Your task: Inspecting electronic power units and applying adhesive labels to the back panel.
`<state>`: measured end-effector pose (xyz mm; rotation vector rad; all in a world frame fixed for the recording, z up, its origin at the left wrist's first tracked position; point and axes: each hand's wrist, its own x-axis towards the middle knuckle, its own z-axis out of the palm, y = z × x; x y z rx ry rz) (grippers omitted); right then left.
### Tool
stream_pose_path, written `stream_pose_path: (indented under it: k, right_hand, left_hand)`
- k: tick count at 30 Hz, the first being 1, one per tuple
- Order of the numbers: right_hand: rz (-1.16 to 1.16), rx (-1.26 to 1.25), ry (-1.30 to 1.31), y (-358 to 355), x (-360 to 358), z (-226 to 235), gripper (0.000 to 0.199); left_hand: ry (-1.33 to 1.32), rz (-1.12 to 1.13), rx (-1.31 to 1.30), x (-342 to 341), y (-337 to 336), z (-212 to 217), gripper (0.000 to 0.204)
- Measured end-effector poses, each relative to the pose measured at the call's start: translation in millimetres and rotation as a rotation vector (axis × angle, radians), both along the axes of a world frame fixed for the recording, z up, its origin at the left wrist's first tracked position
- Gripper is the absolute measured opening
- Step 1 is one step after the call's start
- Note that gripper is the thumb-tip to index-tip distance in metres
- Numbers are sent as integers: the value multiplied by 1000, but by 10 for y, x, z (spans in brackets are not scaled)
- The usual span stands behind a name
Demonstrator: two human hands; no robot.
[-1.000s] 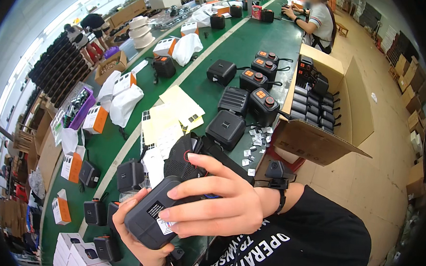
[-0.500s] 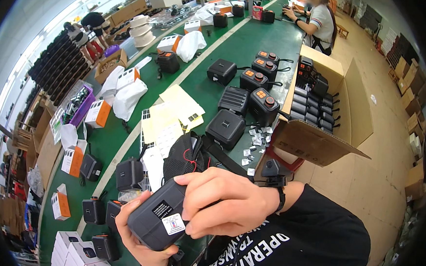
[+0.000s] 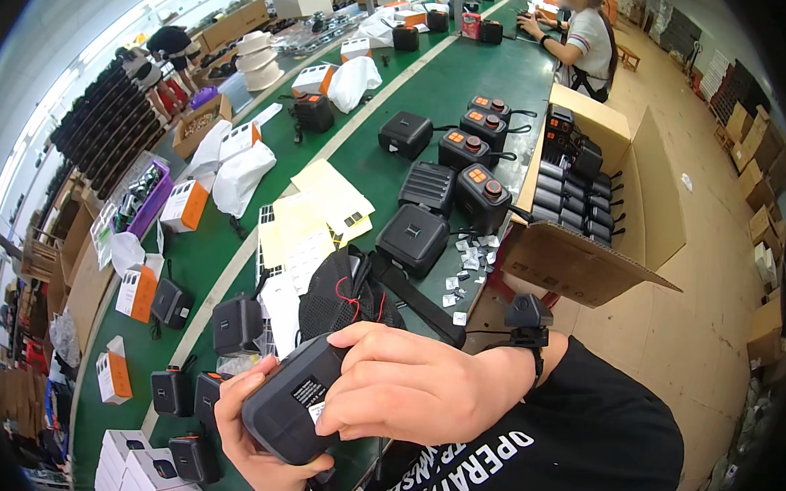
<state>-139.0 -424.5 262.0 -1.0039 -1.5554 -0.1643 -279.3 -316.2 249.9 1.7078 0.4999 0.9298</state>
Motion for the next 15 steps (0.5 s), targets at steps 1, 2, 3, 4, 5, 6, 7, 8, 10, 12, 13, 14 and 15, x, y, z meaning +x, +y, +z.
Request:
stream_pose_path:
  k: [1,2,3,4,5,6,7,8,10,12,13,14,15]
  right_hand:
    - [-57,-11,-32,-17,-9,13,28]
    - [-57,-12,-32,-35,-17,25,28]
    - [-99,-24,-64,-53,-24,37,28]
    - [-142,-35,-95,-63,-30,42,27]
    - [-142,-34,-96,-63,-31,32,27]
    - [-109,-55,-85,-61,-29,16,27]
    - [-78,-77,-73,-60,-28,8,27]
    - [-78,-77,-74,-65,-26,11,27]
    - [-53,-125,-76,-80,-18,20,26]
    - [-27,-144,-51,-82,-16,20,25]
    - [-2,-162,-27,-88,-15,22,24]
    - [-4,-162,-28,-96,-12,26,24]
    - [28,-194,4,-107,-7,34,25]
  left_hand:
    - [7,-14,8,-6,6,2,105]
    - [7,-14,8,-9,18,-3,105]
    - [3,-29,24,-11,32,-14,106]
    - [-1,-45,42,-14,42,-22,106]
    - [-2,-45,42,-20,46,-30,106]
    - [-3,-56,37,-28,49,-39,106]
    - [-4,-68,30,-31,52,-43,106]
    - [-4,-68,30,-30,52,-43,106]
    - [-9,-88,2,-29,51,-44,106]
    - [-14,-94,4,-33,55,-64,105]
    - [-20,-103,6,-32,55,-71,105]
    - [-21,-104,6,-30,51,-70,105]
    - [-8,-104,10,-26,44,-66,106]
